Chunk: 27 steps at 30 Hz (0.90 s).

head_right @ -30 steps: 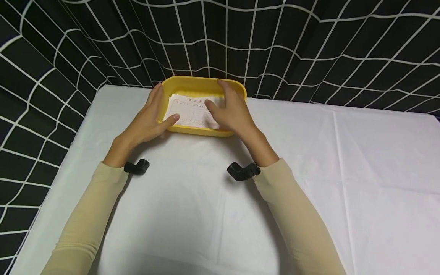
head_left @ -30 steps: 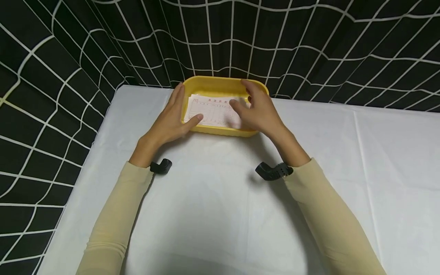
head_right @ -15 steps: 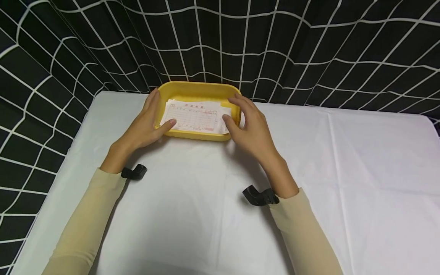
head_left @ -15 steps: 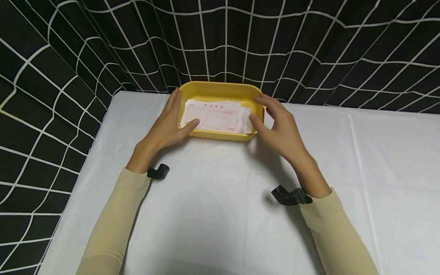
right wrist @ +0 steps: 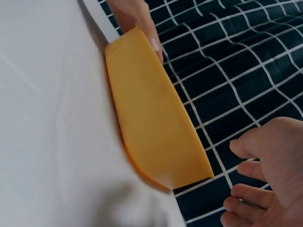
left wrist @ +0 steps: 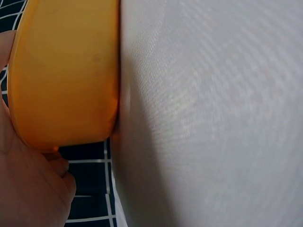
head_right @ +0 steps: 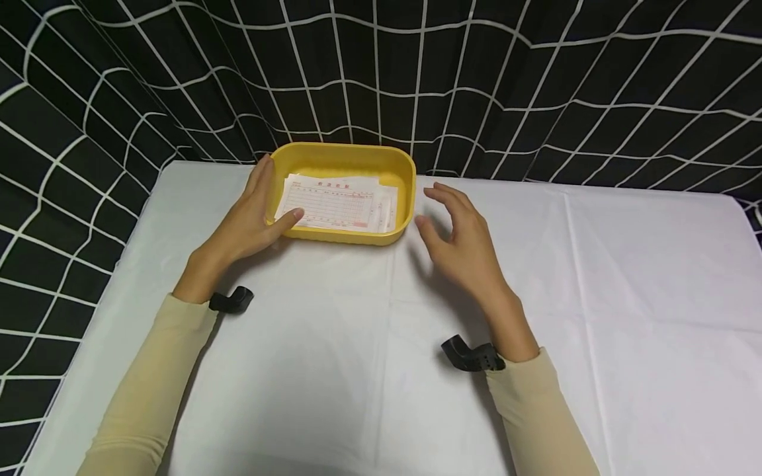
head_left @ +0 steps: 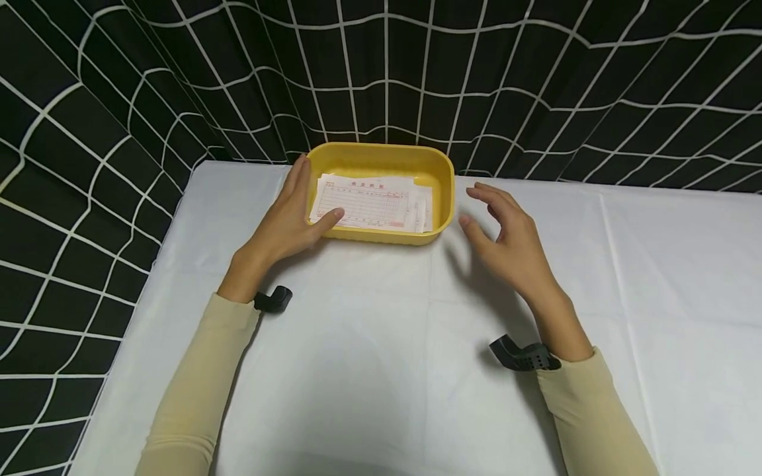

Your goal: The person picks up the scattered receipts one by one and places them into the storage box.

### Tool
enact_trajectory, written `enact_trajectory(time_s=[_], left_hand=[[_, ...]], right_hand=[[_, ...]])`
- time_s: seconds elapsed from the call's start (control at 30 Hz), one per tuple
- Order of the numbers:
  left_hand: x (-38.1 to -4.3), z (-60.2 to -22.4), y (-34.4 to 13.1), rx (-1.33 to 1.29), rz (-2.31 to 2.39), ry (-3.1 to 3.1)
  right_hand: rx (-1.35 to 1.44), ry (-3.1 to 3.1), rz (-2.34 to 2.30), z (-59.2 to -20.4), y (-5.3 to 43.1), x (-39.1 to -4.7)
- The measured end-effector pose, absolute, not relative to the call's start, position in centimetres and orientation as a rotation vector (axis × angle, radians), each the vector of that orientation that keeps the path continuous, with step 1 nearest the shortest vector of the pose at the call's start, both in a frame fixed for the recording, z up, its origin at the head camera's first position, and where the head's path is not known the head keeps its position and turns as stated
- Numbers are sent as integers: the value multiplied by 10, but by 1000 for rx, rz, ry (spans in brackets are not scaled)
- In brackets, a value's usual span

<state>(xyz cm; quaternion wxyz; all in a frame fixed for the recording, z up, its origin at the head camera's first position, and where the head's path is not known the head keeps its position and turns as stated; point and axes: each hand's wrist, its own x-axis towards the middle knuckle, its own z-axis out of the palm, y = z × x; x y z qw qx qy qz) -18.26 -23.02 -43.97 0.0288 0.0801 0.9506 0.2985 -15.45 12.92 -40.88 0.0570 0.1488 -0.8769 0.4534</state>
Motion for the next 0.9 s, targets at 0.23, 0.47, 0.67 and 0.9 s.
enact_trajectory(time_s=[0.23, 0.47, 0.67, 0.9], left_hand=[[-183, -439, -232, 249, 918, 2949], [-187, -441, -232, 315, 939, 2972], [-189, -441, -235, 323, 942, 2986], [-187, -440, -237, 290, 911, 3005]], right_hand=[[487, -2696, 1280, -416, 132, -160], [470, -2735, 1209, -419, 140, -156], [453, -2743, 1180, -420, 144, -155], [453, -2761, 1149, -419, 149, -156]])
